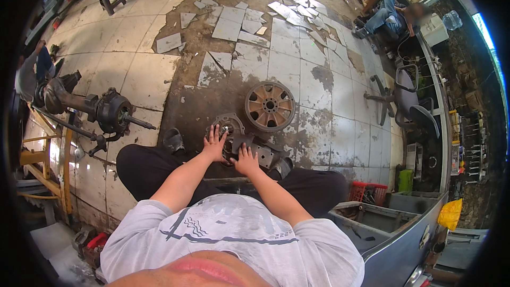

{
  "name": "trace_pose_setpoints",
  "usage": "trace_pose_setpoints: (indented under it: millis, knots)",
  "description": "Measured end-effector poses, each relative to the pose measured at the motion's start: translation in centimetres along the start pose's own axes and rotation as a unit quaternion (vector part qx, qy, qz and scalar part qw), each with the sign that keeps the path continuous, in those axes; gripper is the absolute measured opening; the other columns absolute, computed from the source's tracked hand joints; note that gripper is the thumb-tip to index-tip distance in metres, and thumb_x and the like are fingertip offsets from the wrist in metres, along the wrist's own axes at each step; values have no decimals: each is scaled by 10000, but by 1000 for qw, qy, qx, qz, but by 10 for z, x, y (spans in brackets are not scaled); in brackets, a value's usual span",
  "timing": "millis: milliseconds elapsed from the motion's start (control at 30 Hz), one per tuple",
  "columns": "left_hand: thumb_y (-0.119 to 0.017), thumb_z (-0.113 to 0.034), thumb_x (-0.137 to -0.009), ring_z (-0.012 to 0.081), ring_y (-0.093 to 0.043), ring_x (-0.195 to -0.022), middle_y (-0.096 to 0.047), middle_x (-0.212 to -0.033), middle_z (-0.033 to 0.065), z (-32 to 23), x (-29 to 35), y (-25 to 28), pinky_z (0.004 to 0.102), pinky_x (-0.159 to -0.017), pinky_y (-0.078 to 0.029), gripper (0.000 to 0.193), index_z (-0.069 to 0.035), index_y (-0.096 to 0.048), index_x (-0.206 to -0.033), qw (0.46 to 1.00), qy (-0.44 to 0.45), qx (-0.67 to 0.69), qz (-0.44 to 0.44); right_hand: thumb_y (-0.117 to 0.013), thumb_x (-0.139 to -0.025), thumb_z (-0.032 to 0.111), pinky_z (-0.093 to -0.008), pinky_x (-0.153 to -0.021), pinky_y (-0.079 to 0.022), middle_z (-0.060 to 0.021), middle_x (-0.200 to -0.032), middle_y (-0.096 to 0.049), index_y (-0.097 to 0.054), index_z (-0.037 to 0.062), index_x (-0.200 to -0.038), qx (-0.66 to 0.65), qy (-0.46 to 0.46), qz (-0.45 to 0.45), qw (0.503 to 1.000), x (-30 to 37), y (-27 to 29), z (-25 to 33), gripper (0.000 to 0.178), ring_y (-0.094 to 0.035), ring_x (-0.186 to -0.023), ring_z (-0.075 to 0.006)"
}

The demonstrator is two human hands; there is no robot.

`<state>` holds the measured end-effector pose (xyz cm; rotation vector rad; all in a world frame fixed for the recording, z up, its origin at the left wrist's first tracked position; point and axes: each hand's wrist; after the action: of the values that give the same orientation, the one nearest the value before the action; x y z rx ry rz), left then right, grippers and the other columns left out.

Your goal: The person sits on the floor and assembles mechanical parts by hand, aligning and fitting components together. The person repeatedly adjusts the parts to ensure proper alignment.

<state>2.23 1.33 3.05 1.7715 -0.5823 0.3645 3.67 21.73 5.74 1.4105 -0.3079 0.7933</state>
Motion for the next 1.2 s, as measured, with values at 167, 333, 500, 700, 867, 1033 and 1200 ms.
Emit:
trace_pose_setpoints:
  millis: [167, 333, 500, 700, 867, 1033, 1200]
  knots:
    - [-945, -676, -581, 482, 238, -1598, 261, -1741, 239, -5, 4, 7, 739, -1224, -164, 1558, -232, 7, -1732, 1000, -5, 10, 10, -432, -1073, 612, -628, -1287, -177, -193, -1781, -129, -253, 22, -1677, -22, -8, -44, 999, -10, 6, -3, 863, -161, -1639, -385]
    - [-922, -732, -561, 478, 206, -1609, 196, -1750, 268, -6, 2, 8, 724, -1236, -162, 1573, -205, -14, -1732, 1000, -5, -13, 0, -399, -1068, 648, -630, -1290, -154, -153, -1798, -66, -230, 54, -1694, -12, -11, -42, 999, -10, 0, -5, 879, -137, -1647, -369]
    - [-937, -717, -550, 477, 194, -1613, 192, -1753, 262, 3, 4, 4, 730, -1229, -185, 1584, -202, -16, -1732, 1000, 5, -12, -6, -422, -1072, 621, -623, -1292, -161, -175, -1788, -100, -247, 37, -1684, 5, 5, -11, 1000, -1, 2, 4, 864, -143, -1643, -385]
    - [-945, -697, -559, 479, 205, -1609, 210, -1751, 252, -13, 4, 11, 734, -1228, -184, 1570, -201, -26, -1732, 1000, -10, 1, 4, -400, -1065, 657, -626, -1294, -146, -157, -1796, -80, -217, 64, -1700, -55, -38, -70, 995, -20, 3, -15, 888, -139, -1649, -354]
    - [-935, -710, -561, 473, 214, -1608, 221, -1748, 254, -6, 4, 8, 732, -1229, -184, 1561, -205, -34, -1732, 1000, -3, 1, 3, -443, -1074, 596, -635, -1283, -183, -174, -1784, -133, -254, 36, -1681, -4, -5, -37, 999, -1, 6, -5, 847, -175, -1638, -373]
    - [-928, -709, -579, 473, 205, -1611, 210, -1749, 258, -6, 1, 4, 734, -1228, -181, 1534, -201, -52, -1731, 1000, -1, -7, 1, -444, -1074, 591, -634, -1287, -170, -171, -1787, -121, -263, 39, -1679, -11, -1, -39, 999, -8, 11, -5, 839, -154, -1643, -370]
    - [-933, -706, -574, 475, 218, -1606, 229, -1746, 251, -12, 3, 10, 737, -1230, -161, 1548, -214, -30, -1732, 1000, -7, 0, 8, -437, -1076, 597, -627, -1294, -151, -179, -1787, -105, -260, 49, -1684, -21, -14, -72, 997, -12, 5, -8, 837, -131, -1648, -363]
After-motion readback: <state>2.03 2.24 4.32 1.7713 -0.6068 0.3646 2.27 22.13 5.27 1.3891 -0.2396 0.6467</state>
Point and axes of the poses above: each hand's wrist, its own x-axis away from the middle knuckle, its own y-axis out of the back of the hand, z = x × y
